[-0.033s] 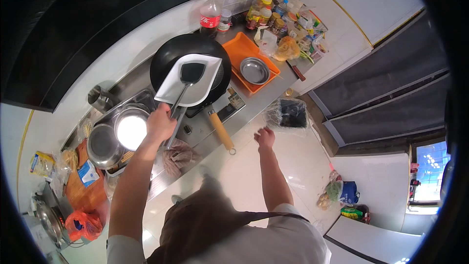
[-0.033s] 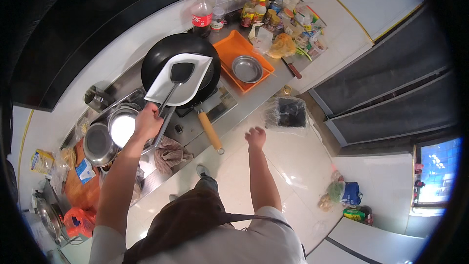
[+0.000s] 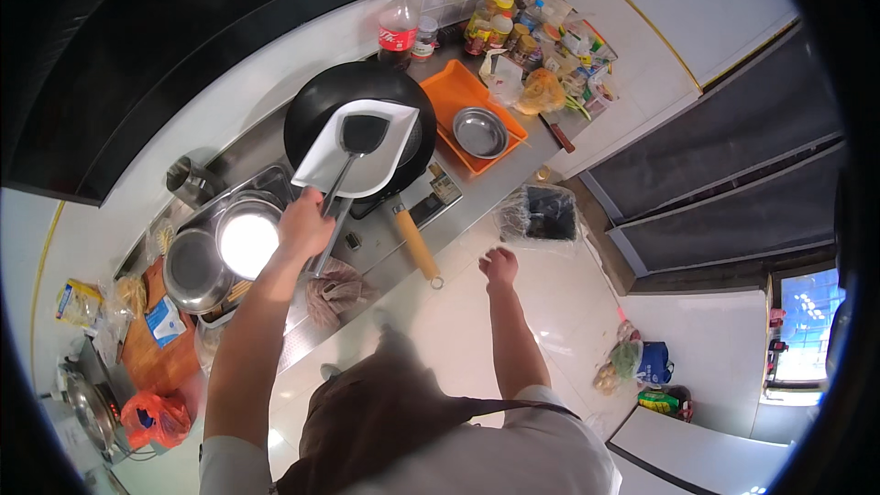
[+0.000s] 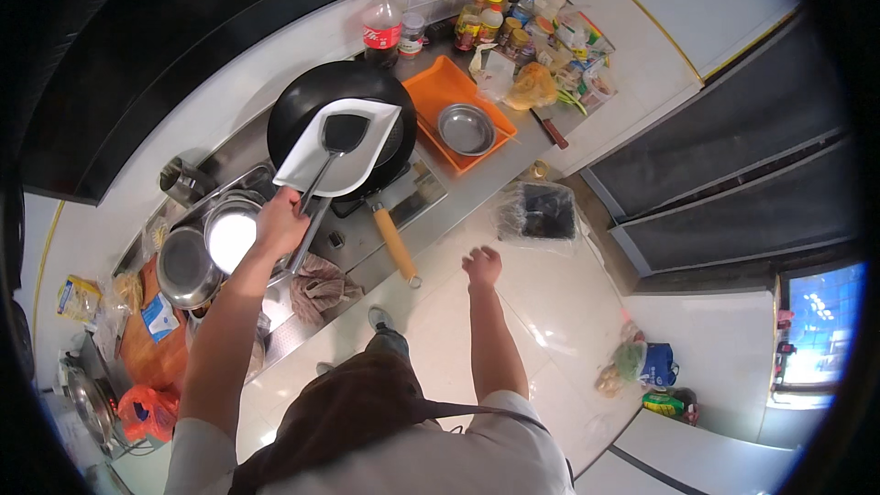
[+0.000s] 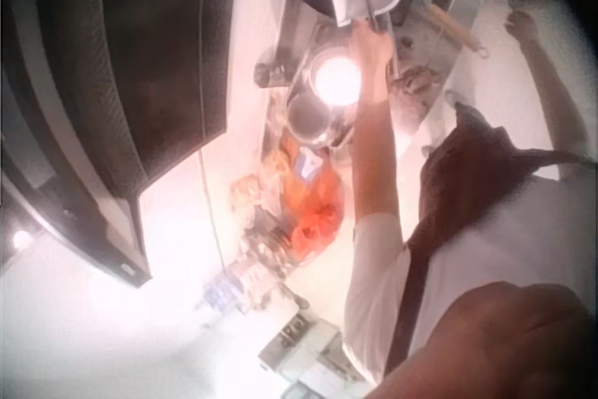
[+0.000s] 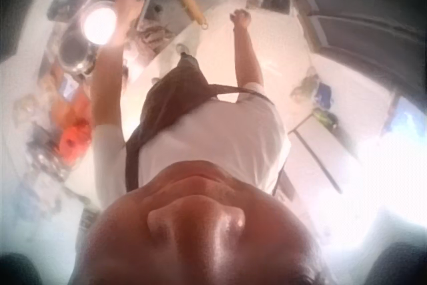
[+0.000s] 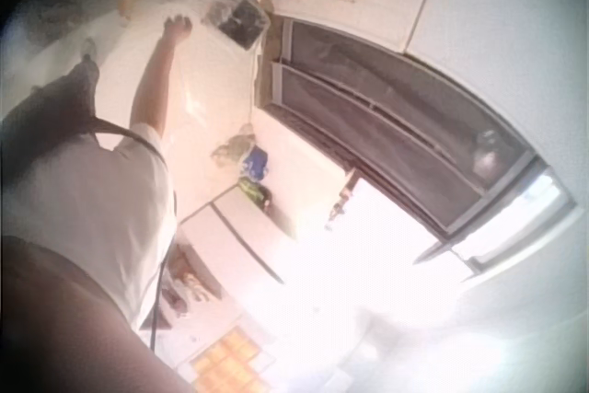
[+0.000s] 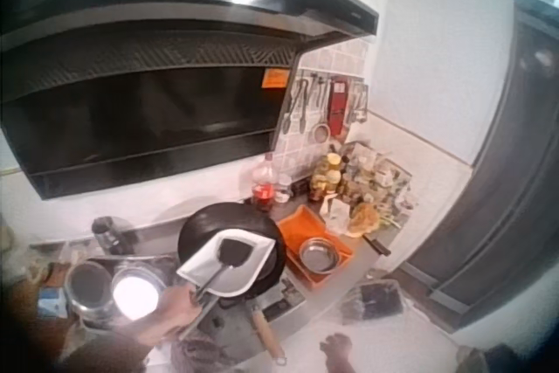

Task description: The person unpacks a piece of red meat from a plastic bag and places it on a wooden cutting board. Using a cleaver, the person repeatedly chops the meat into small pieces.

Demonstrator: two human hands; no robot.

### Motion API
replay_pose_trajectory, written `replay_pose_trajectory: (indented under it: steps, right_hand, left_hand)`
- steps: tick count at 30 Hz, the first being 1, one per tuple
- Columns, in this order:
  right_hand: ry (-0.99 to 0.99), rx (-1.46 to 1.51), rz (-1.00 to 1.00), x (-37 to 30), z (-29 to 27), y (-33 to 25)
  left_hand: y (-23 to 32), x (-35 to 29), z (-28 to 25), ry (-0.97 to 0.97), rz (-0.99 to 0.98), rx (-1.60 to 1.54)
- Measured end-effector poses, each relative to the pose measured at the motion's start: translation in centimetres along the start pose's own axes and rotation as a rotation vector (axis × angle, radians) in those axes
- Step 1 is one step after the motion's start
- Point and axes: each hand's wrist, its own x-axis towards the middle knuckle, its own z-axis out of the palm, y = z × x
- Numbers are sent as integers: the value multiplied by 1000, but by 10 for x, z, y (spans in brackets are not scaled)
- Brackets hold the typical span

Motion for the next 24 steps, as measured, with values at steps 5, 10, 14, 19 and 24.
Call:
replay_pose_trajectory:
  steps: [5, 10, 14, 19, 24]
  right_hand:
    - [-27, -169, 142, 20, -53, 20]
    - [31, -901, -363, 153, -36, -80]
    - [264, -1194, -672, 251, -3, -169]
    - [461, -1348, -649, 324, 26, -220]
    - [349, -1491, -483, 334, 50, -228]
  left_hand:
    - [7, -8, -1, 109, 46, -12]
    - [-60, -133, 7, 494, 0, -577]
    - [-157, -292, 24, 503, -293, 56]
    - [-221, -428, 73, -210, -879, 196]
    - [-235, -414, 86, -319, -959, 143]
